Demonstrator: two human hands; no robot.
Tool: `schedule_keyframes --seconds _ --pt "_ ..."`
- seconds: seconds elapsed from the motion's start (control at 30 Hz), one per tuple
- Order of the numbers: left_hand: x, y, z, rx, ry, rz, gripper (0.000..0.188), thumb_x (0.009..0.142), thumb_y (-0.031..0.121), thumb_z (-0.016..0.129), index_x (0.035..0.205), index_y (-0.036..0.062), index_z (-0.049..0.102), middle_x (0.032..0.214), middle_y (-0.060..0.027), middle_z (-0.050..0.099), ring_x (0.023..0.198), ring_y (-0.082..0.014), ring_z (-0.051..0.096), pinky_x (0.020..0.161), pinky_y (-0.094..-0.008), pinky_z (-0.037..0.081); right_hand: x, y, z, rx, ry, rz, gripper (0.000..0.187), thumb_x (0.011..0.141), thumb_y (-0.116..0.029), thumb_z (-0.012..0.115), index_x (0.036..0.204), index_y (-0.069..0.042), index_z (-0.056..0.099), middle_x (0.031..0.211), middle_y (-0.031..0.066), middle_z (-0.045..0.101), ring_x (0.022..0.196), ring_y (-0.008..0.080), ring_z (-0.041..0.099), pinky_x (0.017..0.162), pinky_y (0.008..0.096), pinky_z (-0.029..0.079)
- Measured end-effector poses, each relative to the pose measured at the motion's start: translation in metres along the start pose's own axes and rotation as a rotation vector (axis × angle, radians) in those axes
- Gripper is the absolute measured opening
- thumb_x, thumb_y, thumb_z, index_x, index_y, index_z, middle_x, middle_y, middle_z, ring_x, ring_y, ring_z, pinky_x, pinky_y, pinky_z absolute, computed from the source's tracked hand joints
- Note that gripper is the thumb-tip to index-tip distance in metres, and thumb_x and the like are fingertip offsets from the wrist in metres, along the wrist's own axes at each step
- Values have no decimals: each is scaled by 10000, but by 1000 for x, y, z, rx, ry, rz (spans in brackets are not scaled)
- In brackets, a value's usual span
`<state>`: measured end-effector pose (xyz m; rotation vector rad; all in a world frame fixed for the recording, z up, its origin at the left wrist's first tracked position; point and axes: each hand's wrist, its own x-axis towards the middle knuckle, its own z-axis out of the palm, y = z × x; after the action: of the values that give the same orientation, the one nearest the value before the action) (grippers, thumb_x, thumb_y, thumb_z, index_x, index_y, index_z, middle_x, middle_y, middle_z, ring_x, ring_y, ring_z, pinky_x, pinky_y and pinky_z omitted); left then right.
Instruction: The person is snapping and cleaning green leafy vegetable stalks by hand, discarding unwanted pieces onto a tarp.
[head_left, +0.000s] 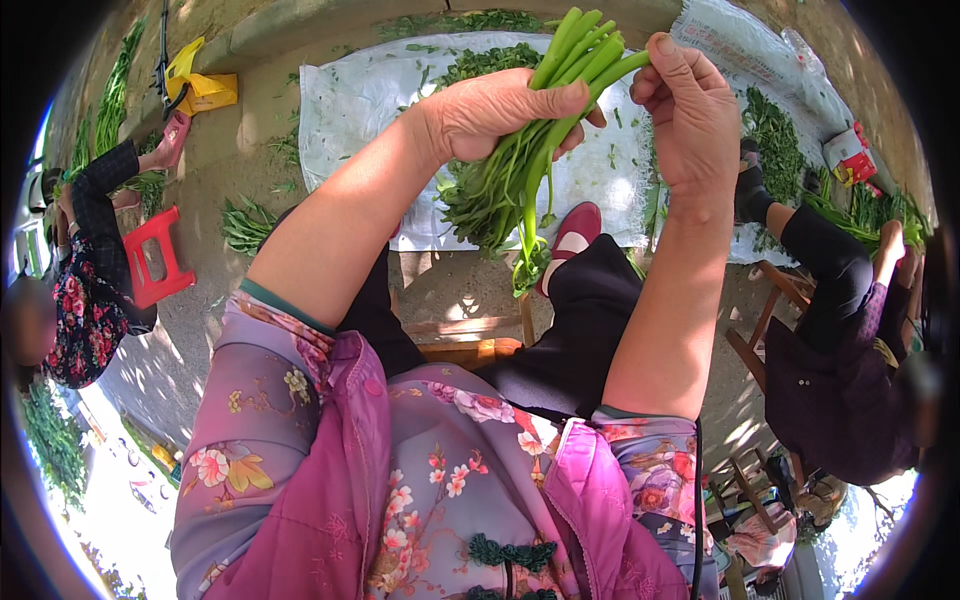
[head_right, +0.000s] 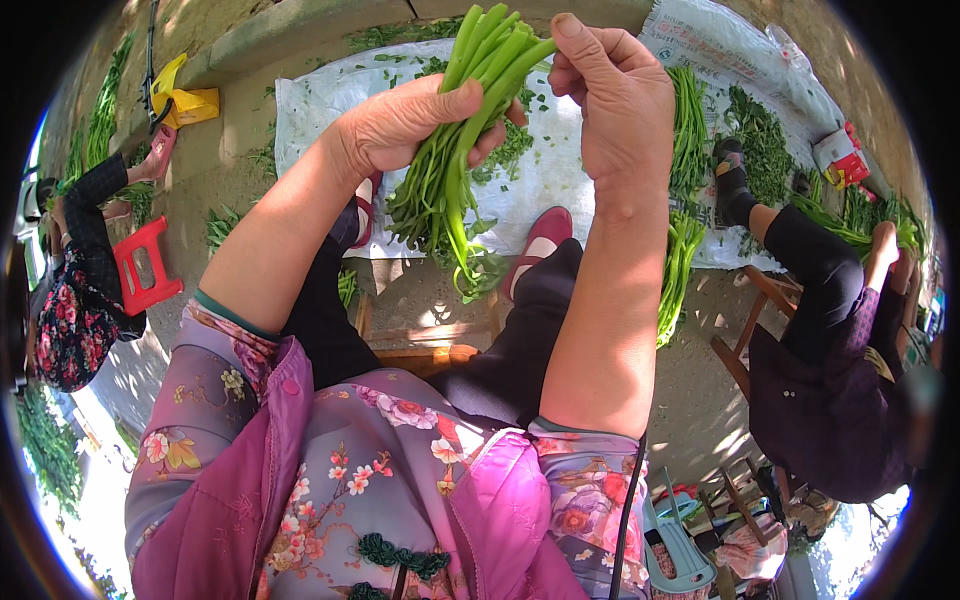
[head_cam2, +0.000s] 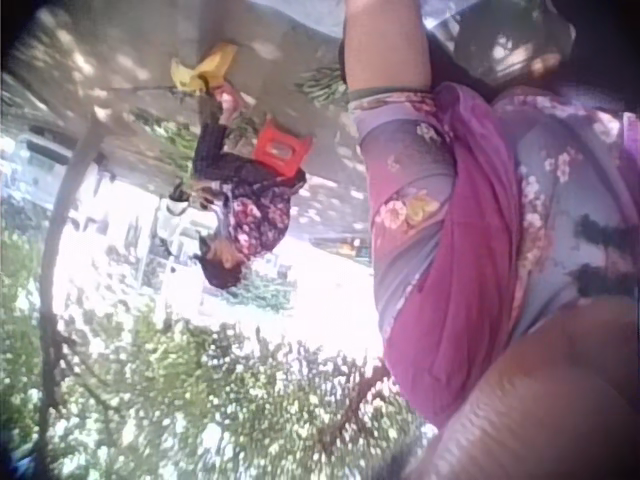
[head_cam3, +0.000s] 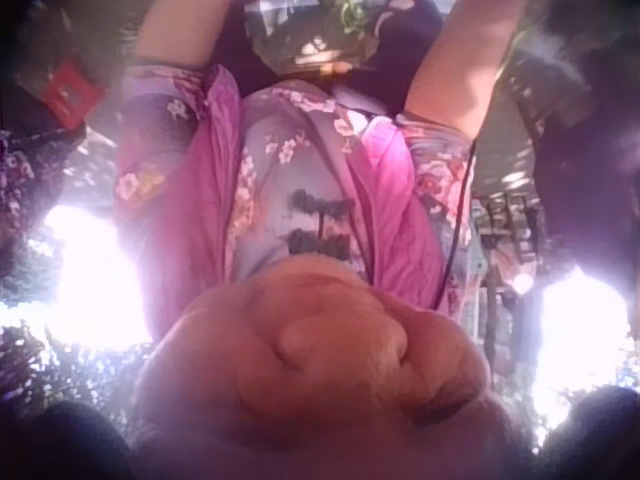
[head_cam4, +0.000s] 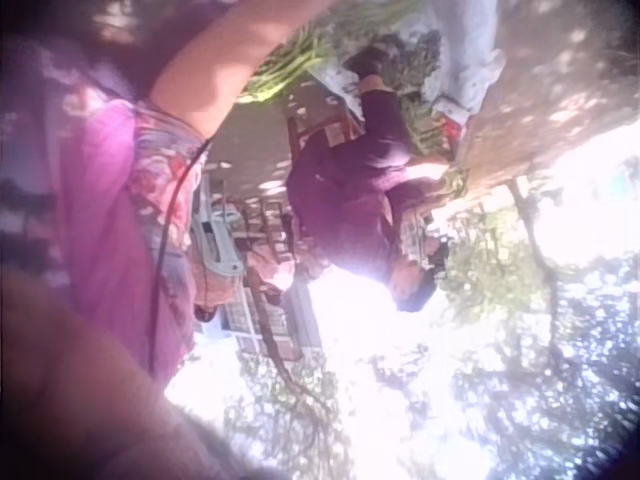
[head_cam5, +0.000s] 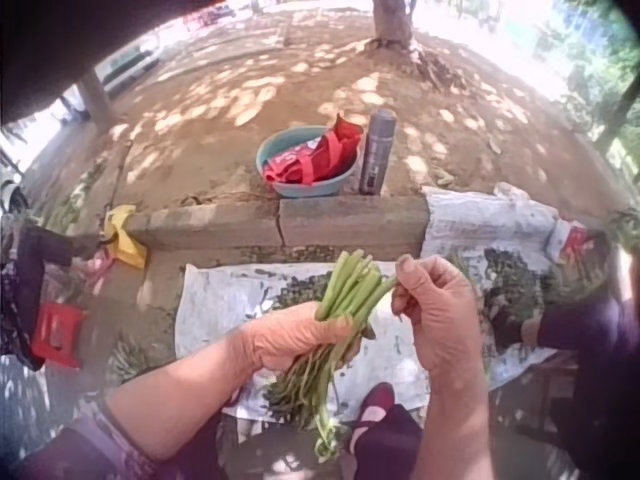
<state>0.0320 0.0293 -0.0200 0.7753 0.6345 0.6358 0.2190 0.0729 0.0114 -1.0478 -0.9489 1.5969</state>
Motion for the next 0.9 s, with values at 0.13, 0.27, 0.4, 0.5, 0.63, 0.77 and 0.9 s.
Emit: schedule_keyframes --seconds 0.13,0.27,0.4,0.5,0.63,0.77,0.9 --pt "3 2 2 145 67 0 525 786 431 687 1034 -11 546 713 -30 538 641 -101 508 609 -224 421 -1 0 4 -36 34 -1 159 820 -181 703 757 -67 612 667 15 585 606 111 535 589 229 419" --pt "0 12 12 33 134 -18 364 787 273 707 987 1 569 760 -47 571 673 -113 534 639 -241 431 -1 1 5 -11 35 4 150 819 -174 703 750 -77 613 664 16 585 604 111 534 579 227 409" --pt "-1 7 8 -29 174 -12 296 772 276 733 908 35 628 787 -44 619 673 -112 540 630 -243 443 -3 1 7 2 28 21 140 819 -169 703 770 -72 615 668 18 587 602 114 533 582 230 412" --pt "-2 2 -1 31 131 5 330 790 312 717 939 32 624 812 -51 623 683 -114 547 634 -249 452 -3 2 8 -8 29 44 144 818 -177 704 791 -64 618 676 18 588 607 115 534 593 237 420" --pt "-5 3 -1 -134 130 6 360 813 358 689 960 38 618 817 -63 630 698 -115 566 624 -254 469 -1 2 5 35 13 44 140 836 -174 681 843 -42 633 691 20 589 625 117 540 608 244 432" --pt "-7 9 0 -231 157 5 345 811 354 693 944 46 614 814 -71 641 705 -117 578 619 -255 480 0 1 3 132 -20 45 144 853 -158 656 898 -22 643 704 24 590 639 119 544 617 246 438" --pt "-6 8 7 -113 235 32 287 793 278 718 926 48 610 827 -75 650 711 -118 582 619 -256 481 -1 3 3 24 -30 44 158 856 -153 651 924 -11 641 713 25 595 646 119 546 628 246 441"
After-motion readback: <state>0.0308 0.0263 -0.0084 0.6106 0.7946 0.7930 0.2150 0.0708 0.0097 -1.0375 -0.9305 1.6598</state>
